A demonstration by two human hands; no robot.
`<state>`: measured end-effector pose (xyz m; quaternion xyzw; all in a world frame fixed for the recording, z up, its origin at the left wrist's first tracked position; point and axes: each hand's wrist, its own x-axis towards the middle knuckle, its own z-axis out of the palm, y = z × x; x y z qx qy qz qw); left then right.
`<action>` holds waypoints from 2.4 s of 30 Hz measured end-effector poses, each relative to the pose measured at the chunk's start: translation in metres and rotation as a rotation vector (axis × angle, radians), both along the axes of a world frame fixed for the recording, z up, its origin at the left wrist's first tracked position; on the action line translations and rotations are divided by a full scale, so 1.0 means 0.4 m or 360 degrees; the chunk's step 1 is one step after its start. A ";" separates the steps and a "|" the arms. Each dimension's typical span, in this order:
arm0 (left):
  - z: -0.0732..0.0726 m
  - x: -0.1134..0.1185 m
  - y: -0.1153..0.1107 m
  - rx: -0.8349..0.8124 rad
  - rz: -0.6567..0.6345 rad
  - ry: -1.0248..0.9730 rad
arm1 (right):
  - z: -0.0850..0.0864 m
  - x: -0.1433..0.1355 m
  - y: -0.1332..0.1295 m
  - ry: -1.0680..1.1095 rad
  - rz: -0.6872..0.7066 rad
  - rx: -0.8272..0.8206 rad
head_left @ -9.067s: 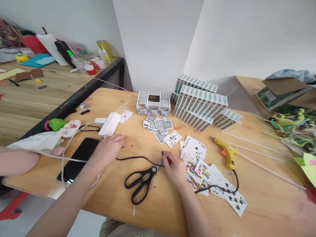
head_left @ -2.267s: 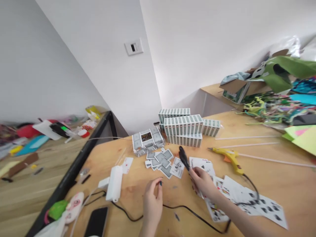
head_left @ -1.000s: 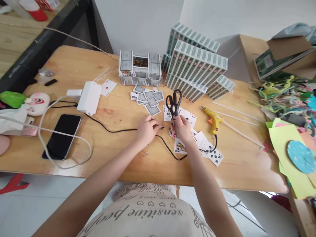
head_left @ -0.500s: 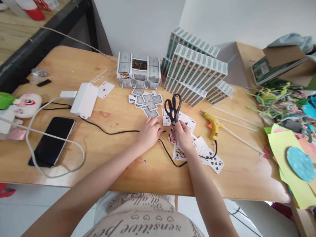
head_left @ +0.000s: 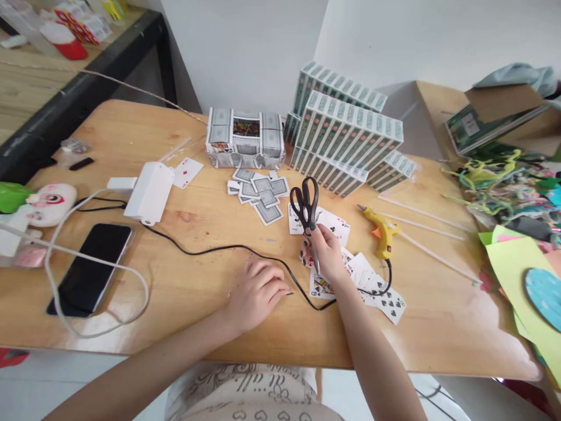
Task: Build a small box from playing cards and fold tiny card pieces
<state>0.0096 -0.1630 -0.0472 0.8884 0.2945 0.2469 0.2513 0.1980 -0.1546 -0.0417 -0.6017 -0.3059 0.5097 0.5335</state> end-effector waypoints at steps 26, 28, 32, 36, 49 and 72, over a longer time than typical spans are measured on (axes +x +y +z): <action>0.206 0.061 0.455 0.0743 0.0915 -0.0125 | -0.013 -0.016 -0.002 -0.0059 0.0028 0.0003; 0.206 0.091 0.574 0.0690 0.1000 0.0017 | -0.017 -0.018 -0.003 -0.0081 0.0006 0.0019; 0.184 0.104 0.691 0.0303 0.0837 0.0412 | -0.023 -0.020 -0.003 -0.0090 -0.0031 0.0026; 0.171 0.031 0.628 0.0513 0.0813 0.0072 | -0.024 -0.019 -0.004 -0.0065 -0.0009 0.0038; -0.051 -0.120 0.313 -0.0049 0.0750 -0.0016 | -0.029 -0.017 -0.008 -0.0149 0.0014 0.0010; -0.031 -0.065 0.252 -0.0094 0.0537 0.0055 | -0.036 -0.013 -0.007 -0.0184 0.0074 -0.0011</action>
